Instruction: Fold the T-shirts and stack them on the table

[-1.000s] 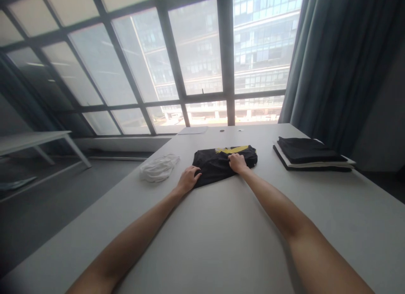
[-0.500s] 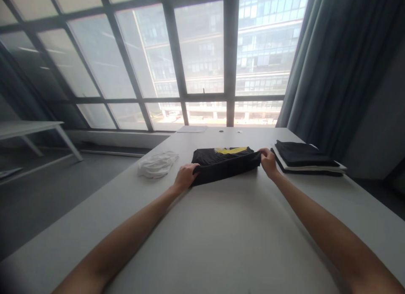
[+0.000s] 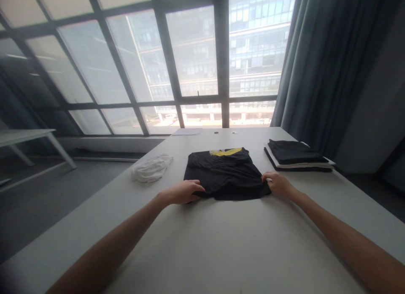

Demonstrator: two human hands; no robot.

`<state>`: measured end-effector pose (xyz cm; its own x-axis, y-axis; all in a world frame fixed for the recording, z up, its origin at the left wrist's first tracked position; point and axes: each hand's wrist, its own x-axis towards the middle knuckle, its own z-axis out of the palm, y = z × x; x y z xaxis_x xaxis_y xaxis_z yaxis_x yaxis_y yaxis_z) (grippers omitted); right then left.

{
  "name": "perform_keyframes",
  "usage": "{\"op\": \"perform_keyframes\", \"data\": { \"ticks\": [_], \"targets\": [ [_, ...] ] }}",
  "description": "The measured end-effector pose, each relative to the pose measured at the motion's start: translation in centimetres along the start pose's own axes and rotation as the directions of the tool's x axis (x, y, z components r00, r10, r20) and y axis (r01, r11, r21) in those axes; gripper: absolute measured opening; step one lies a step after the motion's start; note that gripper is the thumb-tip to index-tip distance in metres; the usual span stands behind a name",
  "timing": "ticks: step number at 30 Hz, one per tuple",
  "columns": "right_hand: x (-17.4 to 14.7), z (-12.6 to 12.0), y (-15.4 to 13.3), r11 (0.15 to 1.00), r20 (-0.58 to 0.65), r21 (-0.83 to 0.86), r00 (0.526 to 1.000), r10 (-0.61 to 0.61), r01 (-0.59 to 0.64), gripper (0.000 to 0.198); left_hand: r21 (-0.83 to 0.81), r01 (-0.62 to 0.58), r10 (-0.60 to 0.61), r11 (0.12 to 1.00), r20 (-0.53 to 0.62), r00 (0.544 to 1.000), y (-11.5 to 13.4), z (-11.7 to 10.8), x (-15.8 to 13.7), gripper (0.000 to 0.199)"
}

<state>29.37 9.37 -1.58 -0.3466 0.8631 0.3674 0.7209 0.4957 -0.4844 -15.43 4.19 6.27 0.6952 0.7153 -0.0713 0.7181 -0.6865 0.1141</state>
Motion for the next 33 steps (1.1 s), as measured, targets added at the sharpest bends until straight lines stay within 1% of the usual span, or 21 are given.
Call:
{"op": "perform_keyframes", "data": {
  "ticks": [2, 3, 4, 5, 6, 7, 8, 9, 10, 13, 15, 17, 20, 22, 23, 26, 30, 32, 33],
  "targets": [
    [-0.3, 0.4, -1.4, 0.993, -0.093, -0.119, 0.996, -0.010, -0.001, 0.030, -0.165, -0.021, 0.039, 0.986, 0.106, 0.994, -0.6, -0.3, -0.1, 0.046],
    [-0.6, 0.7, -2.4, 0.986, -0.125, -0.166, 0.992, -0.029, 0.008, 0.029, -0.263, -0.019, 0.057, 0.965, 0.137, 0.989, -1.2, -0.4, 0.0, 0.047],
    [-0.8, 1.0, -3.5, 0.980, -0.135, -0.200, 0.989, -0.053, 0.025, 0.027, -0.349, -0.011, 0.059, 0.937, 0.127, 0.990, -1.9, -0.4, 0.3, 0.046],
    [-1.1, 1.4, -4.8, 0.974, -0.124, -0.220, 0.989, -0.077, 0.048, 0.026, -0.408, -0.001, 0.030, 0.913, 0.064, 0.997, -2.8, -0.3, 0.7, 0.042],
    [-1.3, 1.8, -6.1, 0.971, -0.097, -0.227, 0.991, -0.096, 0.072, 0.027, -0.433, 0.003, -0.025, 0.901, -0.045, 0.999, -3.8, 0.0, 1.1, 0.038],
    [-1.5, 2.4, -7.3, 0.970, -0.064, -0.225, 0.992, -0.110, 0.093, 0.029, -0.418, 0.004, -0.090, 0.908, -0.186, 0.978, -4.8, 0.5, 1.7, 0.035],
    [-1.7, 3.0, -8.5, 0.970, -0.037, -0.222, 0.993, -0.114, 0.103, 0.031, -0.373, 0.009, -0.140, 0.928, -0.324, 0.936, -6.0, 1.1, 2.4, 0.033],
    [-1.8, 3.6, -9.6, 0.969, -0.018, -0.225, 0.994, -0.108, 0.101, 0.034, -0.316, 0.011, -0.148, 0.949, -0.415, 0.897, -7.2, 1.8, 3.1, 0.030],
    [-1.9, 4.2, -10.5, 0.967, -0.005, -0.239, 0.996, -0.090, 0.087, 0.038, -0.256, 0.007, -0.130, 0.967, -0.464, 0.876, -8.3, 2.5, 3.9, 0.029],
    [-1.7, 5.8, -12.2, 0.947, 0.040, -0.320, 0.999, 0.016, -0.002, 0.052, -0.107, 0.012, -0.061, 0.994, -0.469, 0.881, -11.4, 4.0, 5.9, 0.031],
    [-1.5, 6.4, -12.8, 0.925, 0.100, -0.375, 0.990, 0.102, -0.058, 0.053, -0.049, 0.036, -0.055, 0.998, -0.449, 0.892, -13.0, 4.3, 7.1, 0.035],
    [-1.3, 6.8, -13.1, 0.908, 0.149, -0.410, 0.976, 0.161, -0.087, 0.052, -0.029, 0.066, -0.072, 0.997, -0.410, 0.909, -14.3, 4.3, 8.0, 0.042],
    [-1.0, 6.9, -12.8, 0.904, 0.156, -0.414, 0.969, 0.190, -0.110, 0.052, -0.042, 0.131, -0.137, 0.991, -0.292, 0.946, -15.6, 4.3, 8.7, 0.054],
    [-0.8, 6.8, -12.3, 0.911, 0.155, -0.393, 0.968, 0.197, -0.122, 0.052, -0.046, 0.185, -0.191, 0.982, -0.236, 0.953, -15.7, 4.6, 8.7, 0.055],
    [-0.6, 6.6, -11.9, 0.916, 0.160, -0.381, 0.967, 0.199, -0.126, 0.052, -0.040, 0.213, -0.217, 0.976, -0.226, 0.950, -15.5, 4.7, 8.6, 0.055],
    [0.6, 5.8, -10.4, 0.930, 0.181, -0.337, 0.959, 0.219, -0.149, 0.051, 0.001, 0.301, -0.294, 0.953, -0.221, 0.930, -14.0, 4.8, 7.7, 0.056],
    [3.8, 4.3, -7.9, 0.929, 0.203, -0.295, 0.935, 0.289, -0.223, 0.053, 0.106, 0.410, -0.380, 0.906, -0.224, 0.898, -9.8, 4.4, 6.1, 0.056],
    [5.6, 3.8, -6.9, 0.907, 0.183, -0.314, 0.919, 0.349, -0.282, 0.053, 0.197, 0.444, -0.402, 0.874, -0.218, 0.889, -7.3, 4.2, 5.3, 0.061],
    [6.4, 3.6, -6.5, 0.890, 0.167, -0.329, 0.908, 0.384, -0.316, 0.052, 0.239, 0.452, -0.413, 0.859, -0.197, 0.889, -6.1, 4.0, 4.9, 0.064]
  ]
}}
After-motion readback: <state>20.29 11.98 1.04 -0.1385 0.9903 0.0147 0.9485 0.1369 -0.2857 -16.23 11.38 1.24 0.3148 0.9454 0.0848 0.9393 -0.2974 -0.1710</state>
